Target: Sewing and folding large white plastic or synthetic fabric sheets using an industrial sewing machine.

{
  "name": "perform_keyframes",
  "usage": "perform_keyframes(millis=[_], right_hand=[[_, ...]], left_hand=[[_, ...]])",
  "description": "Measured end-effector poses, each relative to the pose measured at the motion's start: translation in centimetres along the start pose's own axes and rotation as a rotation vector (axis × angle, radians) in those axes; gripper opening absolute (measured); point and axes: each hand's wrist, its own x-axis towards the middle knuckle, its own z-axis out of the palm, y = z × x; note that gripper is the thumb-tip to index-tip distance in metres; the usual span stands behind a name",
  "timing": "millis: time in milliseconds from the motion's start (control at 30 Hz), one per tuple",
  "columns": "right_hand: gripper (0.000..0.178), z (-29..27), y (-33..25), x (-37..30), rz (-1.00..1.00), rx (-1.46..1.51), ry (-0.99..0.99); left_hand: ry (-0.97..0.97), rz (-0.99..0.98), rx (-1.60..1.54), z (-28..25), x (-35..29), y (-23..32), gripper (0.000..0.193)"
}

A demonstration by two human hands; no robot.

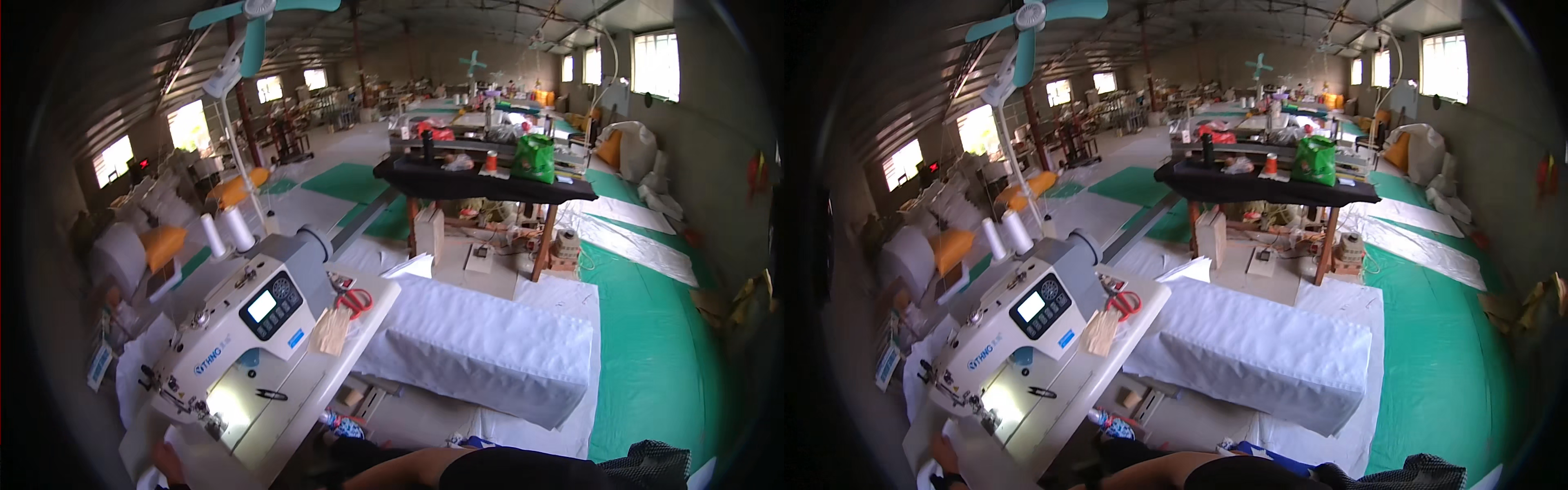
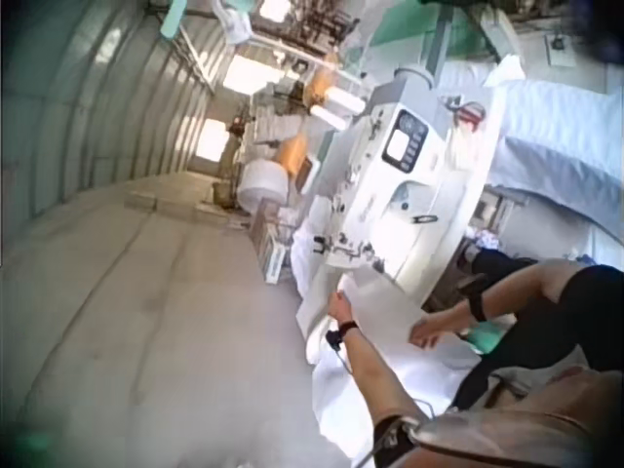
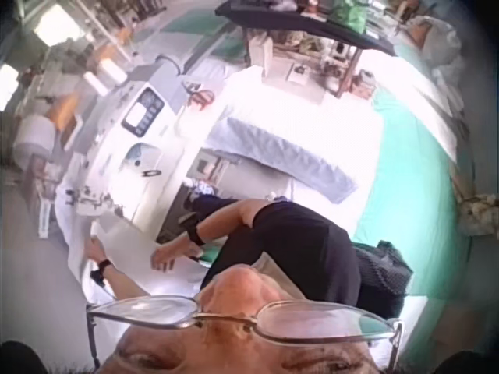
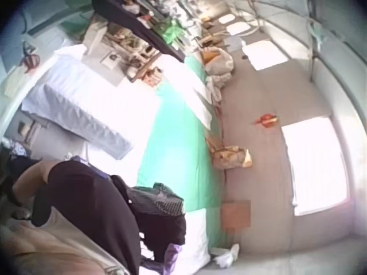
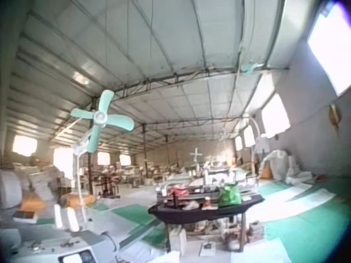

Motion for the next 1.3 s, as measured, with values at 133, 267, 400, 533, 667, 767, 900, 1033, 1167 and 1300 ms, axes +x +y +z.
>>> perform_keyframes(millis=[133, 267, 400, 533, 667, 767, 900, 1033, 1167, 1300], right_hand=[[0.024, -5.0, 3.8, -3.0, 0.187, 0.020, -0.162], [0.024, -6.7, 8.3, -3.8, 0.212, -0.489, 0.243], [0.029, -10.3, 11.5, -5.2, -0.140, -1.096, 0.318], [0.026, -17.6, 9.5, -11.7, -1.215, -1.020, 0.066], [0.025, -20.8, 5.4, -28.2, -0.575, -2.098, 2.015], [0.052, -22.4, 2.3, -44.0, 0.758, -2.037, 1.716], [0.057, -21.8, 3.2, -55.7, 1.146, -1.152, 1.852], [0.064, -21.9, 4.7, -57.7, 1.076, -1.396, 1.834], [0.051, -23.5, 5.0, -57.7, 1.089, -1.250, 1.752], [0.039, -24.6, 6.1, -57.9, 0.988, -1.334, 1.879]], left_hand=[[-0.183, -0.184, 0.185, 4.7, -2.5, 1.2, 0.043], [-0.013, -0.109, 0.146, 3.8, -4.4, 2.9, 0.042], [0.207, 0.096, 0.202, 1.7, -5.8, 4.0, 0.042], [-0.116, 0.010, 0.067, 0.6, -7.5, 4.0, 0.043], [-0.061, 0.094, -0.003, 0.3, -8.2, 3.7, 0.044], [-0.046, 0.142, -0.041, -0.1, -8.1, 3.9, 0.044], [-0.122, 0.044, -0.018, -1.1, -8.2, 5.0, 0.046], [-0.088, 0.051, -0.036, -1.5, -8.5, 5.6, 0.051], [-0.103, -0.003, -0.055, -0.2, -8.1, 4.7, 0.051], [-0.126, -0.075, -0.078, 2.0, -7.5, 2.7, 0.052]])
